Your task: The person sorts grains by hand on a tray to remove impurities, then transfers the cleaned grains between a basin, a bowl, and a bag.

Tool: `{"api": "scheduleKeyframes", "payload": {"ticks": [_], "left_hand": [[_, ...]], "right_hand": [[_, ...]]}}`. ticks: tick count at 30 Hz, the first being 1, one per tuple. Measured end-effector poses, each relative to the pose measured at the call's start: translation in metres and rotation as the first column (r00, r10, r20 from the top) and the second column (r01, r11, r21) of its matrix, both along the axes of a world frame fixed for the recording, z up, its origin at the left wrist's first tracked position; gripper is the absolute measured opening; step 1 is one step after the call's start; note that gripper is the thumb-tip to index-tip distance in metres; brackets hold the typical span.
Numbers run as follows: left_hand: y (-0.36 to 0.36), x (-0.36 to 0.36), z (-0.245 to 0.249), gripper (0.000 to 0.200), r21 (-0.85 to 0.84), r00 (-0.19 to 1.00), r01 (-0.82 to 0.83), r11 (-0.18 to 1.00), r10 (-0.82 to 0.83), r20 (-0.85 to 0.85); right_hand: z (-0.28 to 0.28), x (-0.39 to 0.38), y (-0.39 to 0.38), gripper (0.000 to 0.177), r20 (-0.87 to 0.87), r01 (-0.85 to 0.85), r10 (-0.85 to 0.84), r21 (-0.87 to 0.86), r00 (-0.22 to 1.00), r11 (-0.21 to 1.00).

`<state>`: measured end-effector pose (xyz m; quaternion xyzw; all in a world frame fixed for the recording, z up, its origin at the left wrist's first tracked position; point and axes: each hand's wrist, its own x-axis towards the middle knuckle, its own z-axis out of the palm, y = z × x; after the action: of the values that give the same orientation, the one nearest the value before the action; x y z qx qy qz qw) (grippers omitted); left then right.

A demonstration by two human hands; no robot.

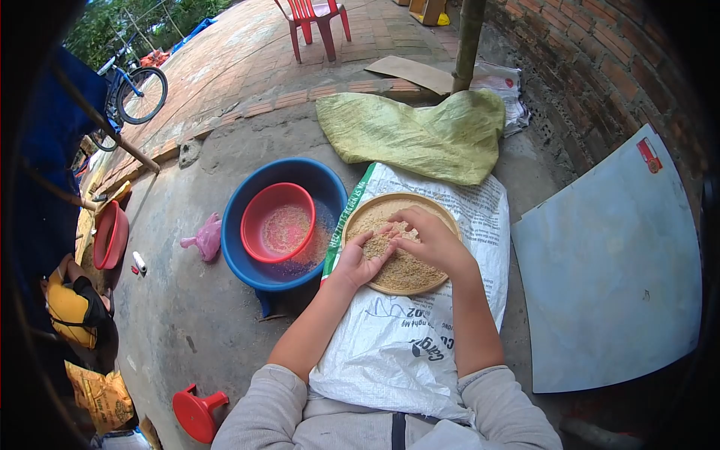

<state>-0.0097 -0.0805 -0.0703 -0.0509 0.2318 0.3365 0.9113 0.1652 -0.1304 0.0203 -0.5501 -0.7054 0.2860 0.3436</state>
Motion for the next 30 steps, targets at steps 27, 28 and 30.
{"api": "scheduleKeyframes", "payload": {"ticks": [27,28,30], "left_hand": [[0.001,0.0,-0.001,0.037,0.019,0.997,0.012,1.0,-0.013,0.071],[0.001,-0.001,0.0,0.037,0.009,0.998,0.02,1.0,-0.021,0.057],[0.0,-0.001,0.002,0.038,-0.003,0.999,0.026,1.0,-0.026,0.039]], "right_hand": [[-0.039,0.026,0.01,0.038,0.156,0.013,0.047,-0.364,0.987,0.931],[-0.025,0.019,0.008,0.037,-0.095,-0.064,0.042,-0.248,0.995,0.967],[0.011,0.003,-0.001,0.038,-0.111,-0.034,0.02,-0.126,0.994,0.991]]}}
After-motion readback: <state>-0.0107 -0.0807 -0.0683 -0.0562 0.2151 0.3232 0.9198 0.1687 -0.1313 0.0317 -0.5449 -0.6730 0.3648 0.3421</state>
